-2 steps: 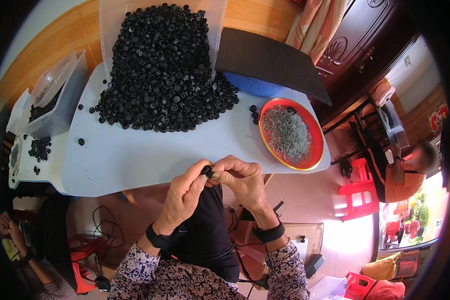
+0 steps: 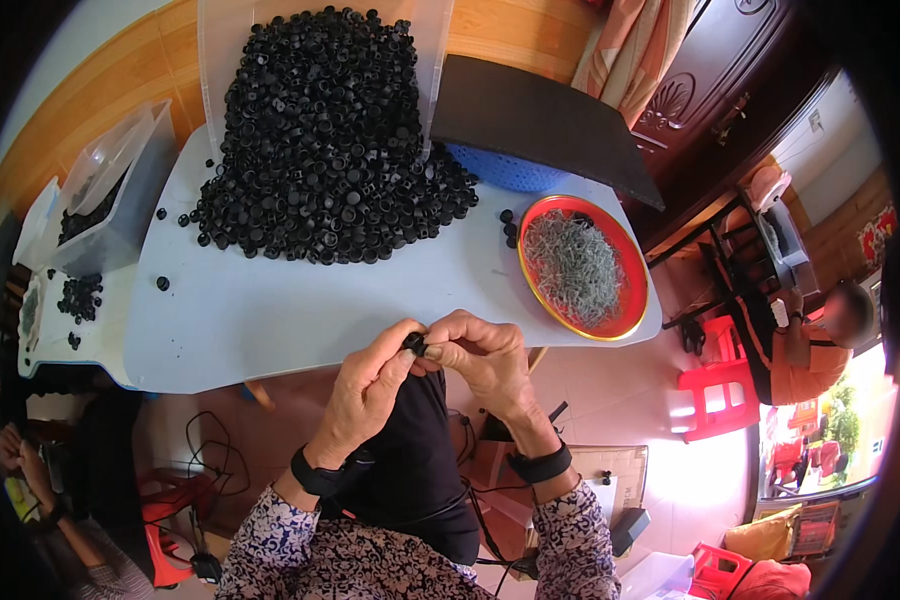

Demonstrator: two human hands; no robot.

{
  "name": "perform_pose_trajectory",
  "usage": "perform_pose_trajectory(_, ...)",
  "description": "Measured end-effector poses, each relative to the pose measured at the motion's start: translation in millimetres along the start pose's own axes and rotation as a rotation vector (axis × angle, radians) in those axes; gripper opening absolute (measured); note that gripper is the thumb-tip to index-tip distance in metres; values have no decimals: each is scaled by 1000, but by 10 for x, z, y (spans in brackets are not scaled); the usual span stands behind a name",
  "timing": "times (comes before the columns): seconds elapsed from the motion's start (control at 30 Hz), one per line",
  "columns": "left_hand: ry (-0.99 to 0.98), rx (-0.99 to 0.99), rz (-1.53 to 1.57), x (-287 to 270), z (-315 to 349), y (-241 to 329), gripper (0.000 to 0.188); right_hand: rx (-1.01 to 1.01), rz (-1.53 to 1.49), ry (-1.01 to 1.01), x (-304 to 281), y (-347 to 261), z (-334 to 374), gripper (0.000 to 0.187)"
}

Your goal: Manually assembling small black plastic components by hand at a workbench.

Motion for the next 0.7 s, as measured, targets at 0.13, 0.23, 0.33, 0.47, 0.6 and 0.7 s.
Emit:
perform_pose_trajectory(0.13, -18, -40, 70, 0, 3, -26, 28, 17, 6, -39, -30, 5, -12, 5)
perform_pose_trajectory(0.23, -20, -57, 63, 4, 0, -19, 29, 45, -43, -59, -26, 41, -8, 6)
perform_pose_trajectory(0.33, 5, -23, -53, 3, -11, 42, 28, 49, -45, 2, -8, 58, 7, 6)
perform_pose_trajectory(0.47, 34, -6, -69, 18, -8, 51, 28, -9, -20, 60, 12, 44, 45, 6)
perform_pose_trajectory(0.6, 59, 10, -79, 17, -4, 34, 28, -41, 24, 108, 33, 64, 71, 8)
perform_pose_trajectory(0.7, 66, -21, -63, 8, -5, -13, 28, -72, 108, 129, 49, 52, 74, 8)
Point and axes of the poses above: each hand's wrist, its own z-axis away from the middle knuckle, its own x-axis out of the palm, y = z × x, the point moved 4 cm from there along -z, towards the middle knuckle, and after that the axes turned 6 degrees about z, right-handed, at the moved point
